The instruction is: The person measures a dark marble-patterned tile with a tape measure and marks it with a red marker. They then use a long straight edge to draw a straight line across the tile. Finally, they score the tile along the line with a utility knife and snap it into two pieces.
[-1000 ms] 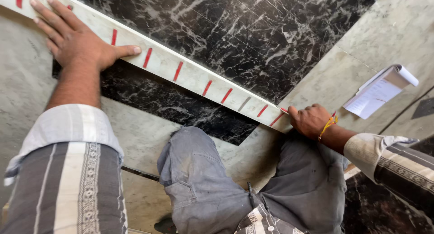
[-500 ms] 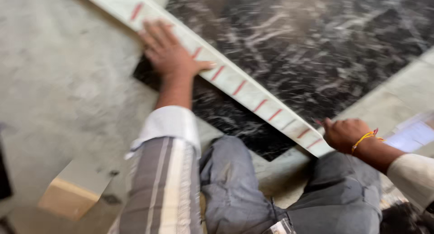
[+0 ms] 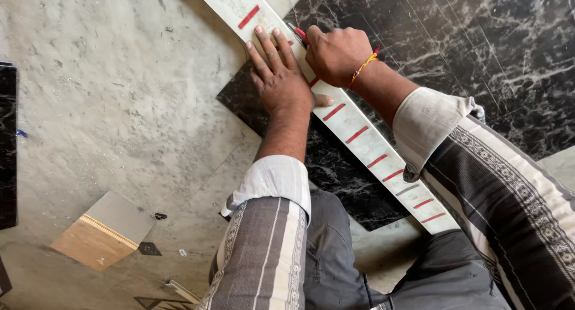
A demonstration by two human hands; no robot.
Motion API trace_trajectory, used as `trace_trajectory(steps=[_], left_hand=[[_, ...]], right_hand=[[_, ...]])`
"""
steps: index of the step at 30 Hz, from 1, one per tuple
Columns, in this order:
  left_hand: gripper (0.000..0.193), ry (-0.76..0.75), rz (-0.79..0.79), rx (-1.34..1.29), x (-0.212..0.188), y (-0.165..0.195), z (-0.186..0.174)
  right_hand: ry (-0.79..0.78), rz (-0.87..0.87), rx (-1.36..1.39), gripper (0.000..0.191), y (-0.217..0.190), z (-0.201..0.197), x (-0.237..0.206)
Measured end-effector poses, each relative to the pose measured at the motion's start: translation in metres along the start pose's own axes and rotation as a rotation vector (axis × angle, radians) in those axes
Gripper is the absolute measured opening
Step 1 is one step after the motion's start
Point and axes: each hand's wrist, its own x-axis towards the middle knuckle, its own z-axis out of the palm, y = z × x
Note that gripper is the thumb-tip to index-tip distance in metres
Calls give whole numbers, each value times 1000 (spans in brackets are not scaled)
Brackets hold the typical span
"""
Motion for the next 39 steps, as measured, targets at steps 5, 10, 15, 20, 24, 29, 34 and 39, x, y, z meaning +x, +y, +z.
trace_trajectory(steps=[5,10,15,20,24,29,34,39], left_hand=[[168,-10,8,-22,-4,-1,-9],[169,-4,16,-16,-2,-2,-2],[168,38,40,-15,4,-3,5],[167,51,42,-12,1,-4,6],[168,60,17,-41,-3,-2,7],[170,84,15,-17,1,-1,18],[174,117,64,-18,5,1,34],[175,127,69,50,15,0,47]], right_hand=[[-54,22,-26,25,-4,-4,14],[-91,-8,-67,25,-6,-11,16],[-169,54,-62,27,-11,-17,19],[-255,78,-43,30,-15,-21,24],[-202,42,-53,31,-7,-11,22],[-120,-71,-200,32,43,42,-72],[-174,-14,-205,34,107,105,-316],[-651,293,-123,26,151,121,-507]])
